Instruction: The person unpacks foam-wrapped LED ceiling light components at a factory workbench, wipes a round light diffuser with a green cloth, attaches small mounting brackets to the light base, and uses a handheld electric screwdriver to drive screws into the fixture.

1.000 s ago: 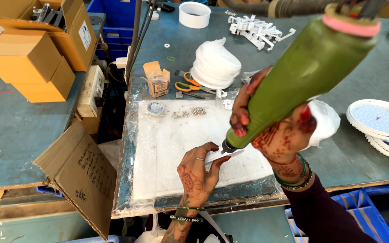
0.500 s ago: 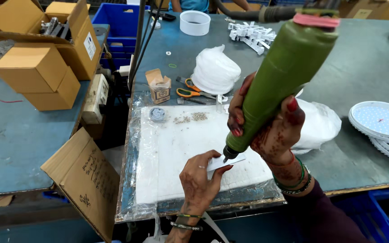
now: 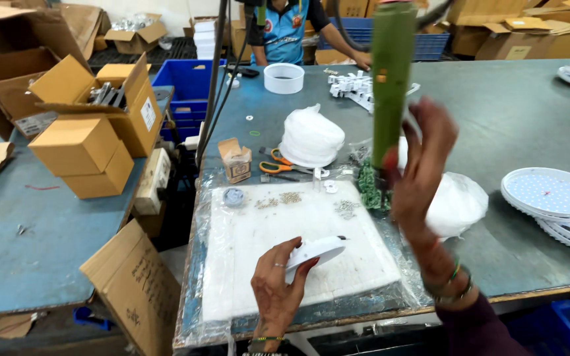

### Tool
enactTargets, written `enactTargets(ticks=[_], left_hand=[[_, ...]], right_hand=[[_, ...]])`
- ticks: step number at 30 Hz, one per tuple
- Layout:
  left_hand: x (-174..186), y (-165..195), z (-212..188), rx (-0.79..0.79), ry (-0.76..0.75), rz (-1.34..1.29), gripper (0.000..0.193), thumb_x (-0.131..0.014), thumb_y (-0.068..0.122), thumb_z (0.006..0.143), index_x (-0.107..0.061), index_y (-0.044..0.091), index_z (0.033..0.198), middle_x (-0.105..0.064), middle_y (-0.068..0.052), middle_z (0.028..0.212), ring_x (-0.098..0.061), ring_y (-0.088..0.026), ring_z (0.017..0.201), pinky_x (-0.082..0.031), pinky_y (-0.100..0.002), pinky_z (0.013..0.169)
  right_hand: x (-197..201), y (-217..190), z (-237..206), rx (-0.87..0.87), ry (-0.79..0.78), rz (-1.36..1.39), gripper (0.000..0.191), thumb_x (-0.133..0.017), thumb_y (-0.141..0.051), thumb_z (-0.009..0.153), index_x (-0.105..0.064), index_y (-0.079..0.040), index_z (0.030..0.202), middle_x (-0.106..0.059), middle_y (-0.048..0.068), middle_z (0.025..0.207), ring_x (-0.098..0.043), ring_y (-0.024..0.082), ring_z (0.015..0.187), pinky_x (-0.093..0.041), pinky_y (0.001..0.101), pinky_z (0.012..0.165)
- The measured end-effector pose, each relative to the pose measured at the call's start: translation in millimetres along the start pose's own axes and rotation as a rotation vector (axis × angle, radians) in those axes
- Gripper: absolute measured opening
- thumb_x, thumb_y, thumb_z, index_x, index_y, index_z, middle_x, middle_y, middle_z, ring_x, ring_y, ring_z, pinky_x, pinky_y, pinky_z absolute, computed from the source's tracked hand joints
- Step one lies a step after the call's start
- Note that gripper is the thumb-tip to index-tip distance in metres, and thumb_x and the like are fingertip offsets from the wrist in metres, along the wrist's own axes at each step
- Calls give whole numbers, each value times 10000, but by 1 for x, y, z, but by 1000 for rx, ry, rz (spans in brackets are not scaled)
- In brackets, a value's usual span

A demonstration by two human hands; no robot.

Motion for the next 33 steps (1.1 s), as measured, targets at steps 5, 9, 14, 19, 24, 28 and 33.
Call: enactTargets(ticks=[5, 9, 14, 19, 24, 28, 33], left_hand=[[0, 11, 5, -21, -10, -51, 578, -855, 218, 760, -640, 62, 1273, -688, -143, 1240, -668, -343, 1112, -559, -427, 889], [-3, 22, 8, -96, 0, -146, 640, -835, 165, 766, -576, 27, 1335, -614, -201, 1334, -627, -369, 1202, -536, -438, 951], [-10, -2, -2, -148, 229, -130, 555, -800, 148, 811, -590, 22, 1309, -617, -210, 1320, -624, -354, 1214, -515, -416, 1011], [-74, -126, -4, 494, 45, -381, 350, -730, 157, 886, -685, 50, 1216, -790, -136, 1044, -757, -255, 948, -601, -363, 873], [-124, -200, -24, 506, -106, -46, 220, -790, 193, 834, -793, 102, 1034, -814, -72, 847, -791, -160, 768, -613, -320, 772], [-147, -244, -29, 587, -58, -169, 175, -791, 209, 836, -816, 101, 972, -816, -69, 779, -802, -144, 728, -627, -308, 749], [-176, -274, -27, 742, -105, -119, 168, -796, 215, 830, -818, 107, 956, -813, -68, 756, -801, -141, 711, -628, -303, 739]], right_hand=[[-40, 3, -126, 295, -1119, -286, 861, -856, -413, 789, -480, -78, 1488, -576, 207, 1424, -568, 334, 1269, -521, 454, 991], [-30, 55, -154, -153, -1272, -427, 672, -709, -364, 930, -538, -192, 1557, -725, 89, 1190, -708, 256, 1121, -576, 375, 953], [9, 128, -117, -260, -818, -390, 732, -846, -302, 796, -529, -74, 1416, -686, 178, 1273, -732, 271, 1020, -586, 388, 870], [61, 273, -54, -543, -165, 202, 630, -797, -237, 936, -539, 26, 1447, -678, 156, 1278, -649, 230, 1124, -559, 383, 917], [48, 423, -4, -941, 242, 547, 554, -698, -218, 978, -436, 33, 1398, -614, 204, 1308, -669, 343, 1121, -571, 537, 873], [10, 471, 20, -1090, 498, 534, 565, -631, -175, 988, -290, 2, 1403, -529, 248, 1365, -665, 414, 1135, -562, 645, 879], [-34, 512, 26, -1141, 553, 605, 546, -554, -139, 957, -270, -66, 1417, -530, 219, 1398, -623, 415, 1206, -561, 678, 918]])
Point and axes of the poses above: each hand's wrist, its own z-axis towards the middle knuckle, its own x-axis out of the back of the hand, y = z × x, the point moved 7 cm from there along z, towards the middle knuckle
